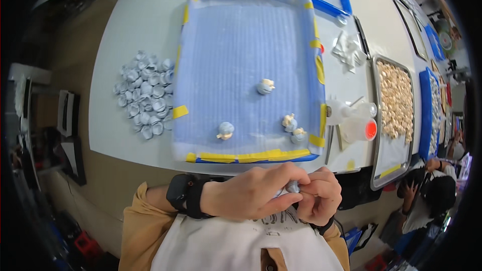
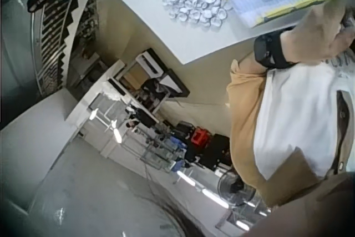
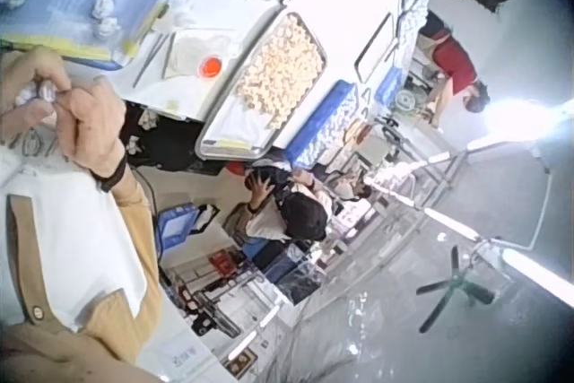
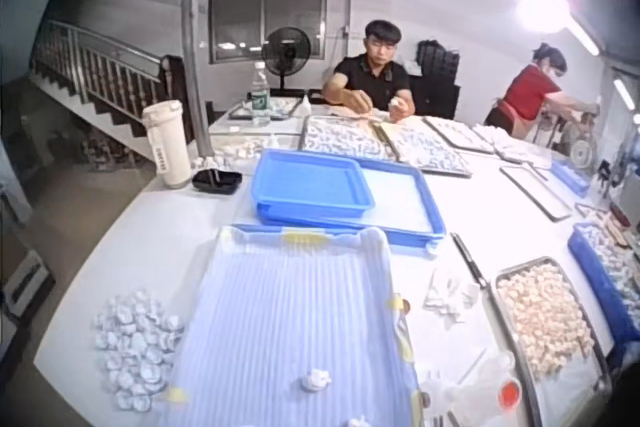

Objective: The person assembles small, white, flower-shaped miniature figures by hand. They pick up a base and a top piece, apply glue from a bottle, and press the parts together. The completed figures are placed on a blue tray. The person repeats this process for multiple units throughout the clip.

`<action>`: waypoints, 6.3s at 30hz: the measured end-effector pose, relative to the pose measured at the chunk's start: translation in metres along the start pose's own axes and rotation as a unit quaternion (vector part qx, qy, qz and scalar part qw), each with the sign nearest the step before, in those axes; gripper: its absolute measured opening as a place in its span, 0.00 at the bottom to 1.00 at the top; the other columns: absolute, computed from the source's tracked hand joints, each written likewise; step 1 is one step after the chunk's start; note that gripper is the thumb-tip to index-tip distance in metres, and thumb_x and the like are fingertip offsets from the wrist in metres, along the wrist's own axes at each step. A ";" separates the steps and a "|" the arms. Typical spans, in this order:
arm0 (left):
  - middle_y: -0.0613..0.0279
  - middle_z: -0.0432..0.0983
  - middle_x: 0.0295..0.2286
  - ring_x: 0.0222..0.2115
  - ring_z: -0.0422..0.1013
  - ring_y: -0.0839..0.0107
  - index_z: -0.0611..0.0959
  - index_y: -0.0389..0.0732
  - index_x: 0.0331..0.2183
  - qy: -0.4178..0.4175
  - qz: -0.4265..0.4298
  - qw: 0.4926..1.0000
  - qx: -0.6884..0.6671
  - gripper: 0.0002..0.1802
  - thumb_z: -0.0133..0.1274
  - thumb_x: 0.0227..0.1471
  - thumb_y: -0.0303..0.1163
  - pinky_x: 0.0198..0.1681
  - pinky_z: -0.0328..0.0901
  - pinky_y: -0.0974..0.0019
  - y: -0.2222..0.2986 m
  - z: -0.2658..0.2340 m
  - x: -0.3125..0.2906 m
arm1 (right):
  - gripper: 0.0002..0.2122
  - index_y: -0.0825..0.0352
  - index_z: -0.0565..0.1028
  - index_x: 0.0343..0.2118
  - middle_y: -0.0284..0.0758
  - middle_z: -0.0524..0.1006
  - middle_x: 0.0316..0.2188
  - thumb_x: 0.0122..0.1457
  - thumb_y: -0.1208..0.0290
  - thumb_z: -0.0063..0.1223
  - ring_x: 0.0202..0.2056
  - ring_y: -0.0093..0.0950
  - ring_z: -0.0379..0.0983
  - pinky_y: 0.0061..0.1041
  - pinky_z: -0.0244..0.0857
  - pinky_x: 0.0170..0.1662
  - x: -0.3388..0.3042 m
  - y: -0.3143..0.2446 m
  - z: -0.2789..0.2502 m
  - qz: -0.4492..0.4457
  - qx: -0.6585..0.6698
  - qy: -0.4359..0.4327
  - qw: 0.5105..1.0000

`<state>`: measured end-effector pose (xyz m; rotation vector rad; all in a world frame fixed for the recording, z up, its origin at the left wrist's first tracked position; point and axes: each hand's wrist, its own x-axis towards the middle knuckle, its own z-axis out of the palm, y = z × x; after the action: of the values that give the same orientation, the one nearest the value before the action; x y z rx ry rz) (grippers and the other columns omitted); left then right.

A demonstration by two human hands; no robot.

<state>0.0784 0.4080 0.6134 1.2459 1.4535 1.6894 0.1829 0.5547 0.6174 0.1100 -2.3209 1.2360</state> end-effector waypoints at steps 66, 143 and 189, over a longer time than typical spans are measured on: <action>0.60 0.73 0.22 0.20 0.67 0.73 0.78 0.35 0.28 -0.033 -0.196 0.969 -0.145 0.20 0.55 0.49 0.45 0.23 0.58 0.73 0.002 -0.019 0.004 | 0.11 0.74 0.76 0.33 0.39 0.73 0.30 0.46 0.74 0.57 0.27 0.30 0.69 0.23 0.63 0.27 0.017 -0.004 -0.003 -0.141 0.012 0.113 0.983; 0.62 0.70 0.23 0.13 0.57 0.85 0.75 0.33 0.33 0.022 -0.365 0.903 -0.225 0.22 0.34 0.61 0.42 0.15 0.50 0.79 0.024 -0.027 0.021 | 0.20 0.72 0.75 0.35 0.34 0.71 0.29 0.42 0.62 0.59 0.26 0.27 0.68 0.23 0.58 0.24 0.041 0.005 -0.002 -0.136 -0.146 0.023 0.980; 0.57 0.71 0.32 0.24 0.67 0.75 0.75 0.32 0.36 -0.118 -0.257 0.935 -0.214 0.11 0.51 0.51 0.29 0.27 0.62 0.76 0.023 -0.017 0.024 | 0.09 0.72 0.76 0.32 0.36 0.75 0.28 0.46 0.77 0.56 0.31 0.33 0.71 0.22 0.67 0.32 0.036 -0.015 -0.048 -0.087 -0.020 -0.027 0.996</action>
<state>0.0568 0.4162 0.6428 0.7180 1.0659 1.3430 0.1753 0.5899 0.6672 0.3289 -2.3241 1.1130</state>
